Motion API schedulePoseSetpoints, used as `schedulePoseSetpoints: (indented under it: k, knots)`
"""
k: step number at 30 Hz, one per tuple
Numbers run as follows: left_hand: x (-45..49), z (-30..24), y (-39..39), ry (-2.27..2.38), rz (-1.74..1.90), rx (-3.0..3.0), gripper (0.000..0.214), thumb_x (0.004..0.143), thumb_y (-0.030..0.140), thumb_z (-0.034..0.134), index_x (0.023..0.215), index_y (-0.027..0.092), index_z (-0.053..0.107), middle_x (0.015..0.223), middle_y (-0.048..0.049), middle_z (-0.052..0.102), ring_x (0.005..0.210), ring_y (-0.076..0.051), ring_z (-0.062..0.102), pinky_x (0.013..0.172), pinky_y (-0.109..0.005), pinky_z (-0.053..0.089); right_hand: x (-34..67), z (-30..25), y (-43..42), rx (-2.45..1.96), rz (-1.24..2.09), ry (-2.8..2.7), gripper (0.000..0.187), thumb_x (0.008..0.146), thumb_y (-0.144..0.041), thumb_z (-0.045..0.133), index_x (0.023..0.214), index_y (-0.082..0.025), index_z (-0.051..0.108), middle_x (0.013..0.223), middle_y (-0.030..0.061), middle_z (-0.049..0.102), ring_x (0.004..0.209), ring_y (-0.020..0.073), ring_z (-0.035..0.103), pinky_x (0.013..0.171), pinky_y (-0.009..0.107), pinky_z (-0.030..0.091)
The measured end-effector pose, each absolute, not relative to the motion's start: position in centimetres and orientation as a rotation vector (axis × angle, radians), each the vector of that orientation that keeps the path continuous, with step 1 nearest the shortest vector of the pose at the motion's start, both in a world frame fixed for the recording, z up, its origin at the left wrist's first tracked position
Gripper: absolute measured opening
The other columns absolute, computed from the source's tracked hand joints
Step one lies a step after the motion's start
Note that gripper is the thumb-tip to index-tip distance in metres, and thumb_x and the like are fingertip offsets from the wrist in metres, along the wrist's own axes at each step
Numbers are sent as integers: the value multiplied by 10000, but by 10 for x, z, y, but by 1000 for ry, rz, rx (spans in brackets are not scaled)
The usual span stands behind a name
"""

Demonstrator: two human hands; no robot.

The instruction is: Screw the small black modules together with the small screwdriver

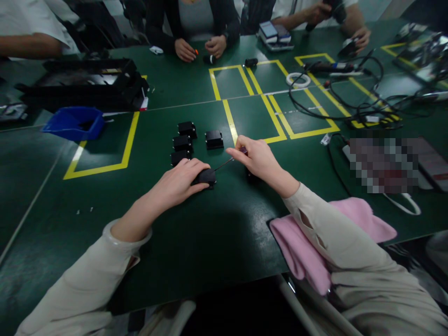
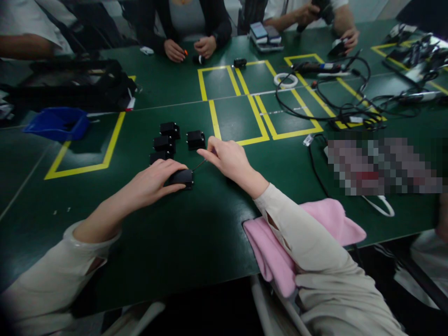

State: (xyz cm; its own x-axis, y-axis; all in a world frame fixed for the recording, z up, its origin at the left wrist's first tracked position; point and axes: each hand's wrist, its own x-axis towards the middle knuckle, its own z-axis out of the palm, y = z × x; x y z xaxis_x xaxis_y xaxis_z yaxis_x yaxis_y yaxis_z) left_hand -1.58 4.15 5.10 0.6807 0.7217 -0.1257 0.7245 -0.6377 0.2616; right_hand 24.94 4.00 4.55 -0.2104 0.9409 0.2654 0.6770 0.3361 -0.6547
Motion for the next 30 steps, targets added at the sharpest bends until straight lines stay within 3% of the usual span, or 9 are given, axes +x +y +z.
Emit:
schedulePoseSetpoints:
  k: [4,7,10,15,23,30]
  knots:
    - [-17,51,42,1146,-5,2586,421,1016,446,600,1365,212,591,1340,-127,667,1164,-337,600,924,-470,528,253,44,40,-1139,728,-1934,149,956,-216,618,937,-227,471,826,0,642,713,152,595,711,291,401]
    - [-17,50,42,1137,7,2585,416,1014,443,602,1359,211,594,1326,-127,671,1157,-336,597,927,-469,523,254,44,39,-1133,896,-1923,160,1016,-260,560,926,-246,428,610,-69,564,540,134,541,656,291,405]
    - [-18,50,42,1123,18,2587,427,1015,445,597,1371,210,590,1329,-128,669,1152,-337,593,935,-477,519,251,44,39,-1216,874,-1901,230,1022,-310,594,890,-252,414,512,-98,510,490,129,515,638,285,390]
    - [-20,49,42,1115,33,2577,430,1014,439,599,1374,204,590,1322,-133,670,1156,-340,585,950,-485,516,247,44,38,-1298,716,-1857,333,972,-346,698,791,-241,439,544,-67,507,554,128,510,628,282,348]
    - [-24,40,44,1134,72,2545,436,1032,459,589,1404,232,585,1367,-119,659,1187,-334,580,968,-475,497,254,45,35,-1168,759,-1708,245,990,-284,606,797,-246,460,537,-75,502,465,111,476,570,277,378]
    - [-22,42,43,1163,68,2555,442,1031,462,580,1406,229,578,1355,-125,664,1179,-336,583,943,-468,505,247,49,28,-1104,848,-1830,314,1012,-438,618,817,-249,459,537,-79,502,476,109,487,561,280,380]
